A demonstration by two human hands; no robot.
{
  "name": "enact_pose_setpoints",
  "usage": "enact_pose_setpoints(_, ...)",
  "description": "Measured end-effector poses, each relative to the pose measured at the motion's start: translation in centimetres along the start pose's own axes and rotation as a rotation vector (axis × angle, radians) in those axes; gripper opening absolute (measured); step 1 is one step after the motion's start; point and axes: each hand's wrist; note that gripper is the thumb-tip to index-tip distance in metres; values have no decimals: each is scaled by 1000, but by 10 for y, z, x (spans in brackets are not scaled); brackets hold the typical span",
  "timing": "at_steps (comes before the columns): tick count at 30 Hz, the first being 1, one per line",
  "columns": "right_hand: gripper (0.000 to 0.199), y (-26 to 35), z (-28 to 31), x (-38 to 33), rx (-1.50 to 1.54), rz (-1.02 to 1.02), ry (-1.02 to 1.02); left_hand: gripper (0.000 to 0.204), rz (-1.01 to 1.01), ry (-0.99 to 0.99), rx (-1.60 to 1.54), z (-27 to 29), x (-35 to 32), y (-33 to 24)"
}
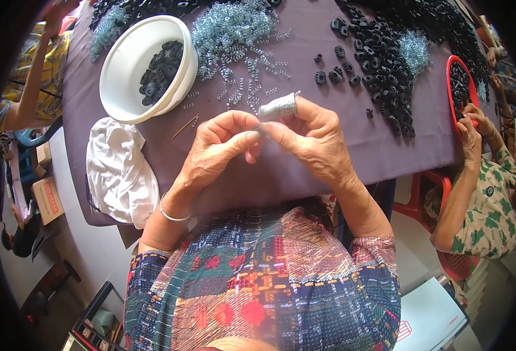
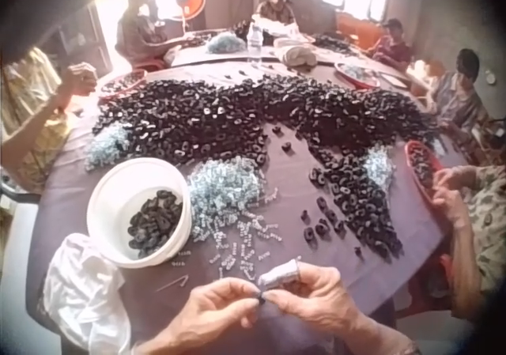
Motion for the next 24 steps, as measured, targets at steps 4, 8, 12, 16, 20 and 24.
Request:
enact_pose_setpoints(4, 19, -3, -1, -3, 28, -12, -24, 18, -2, -19, -10, 0, -1, 1)
enact_pose_setpoints(8, 19, -6, 6, 0, 74, -63, -7, 19, -6, 5, 2, 1, -1, 1)
enact_pose_setpoints(12, 19, -7, 11, 2, 158, -128, 6, 19, -3, 16, 3, 1, -1, 1)
enact_pose_setpoints(16, 19, -8, 14, 4, 233, -191, 23, 19, 12, 18, 7, 1, -1, 1)
enact_pose_setpoints(20, 20, -11, 16, 4, 272, -196, 47, 19, 3, 18, 13, 1, -2, 1)
enact_pose_setpoints(24, 20, -13, 18, 2, 271, -176, 32, 19, 6, 27, 6, 1, -1, 2)
Point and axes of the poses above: each hand's wrist, its own x-axis towards the middle knuckle, its own z-axis out of the back of the hand, y = z × x, and after that the axes turned 15 degrees about x, right-handed
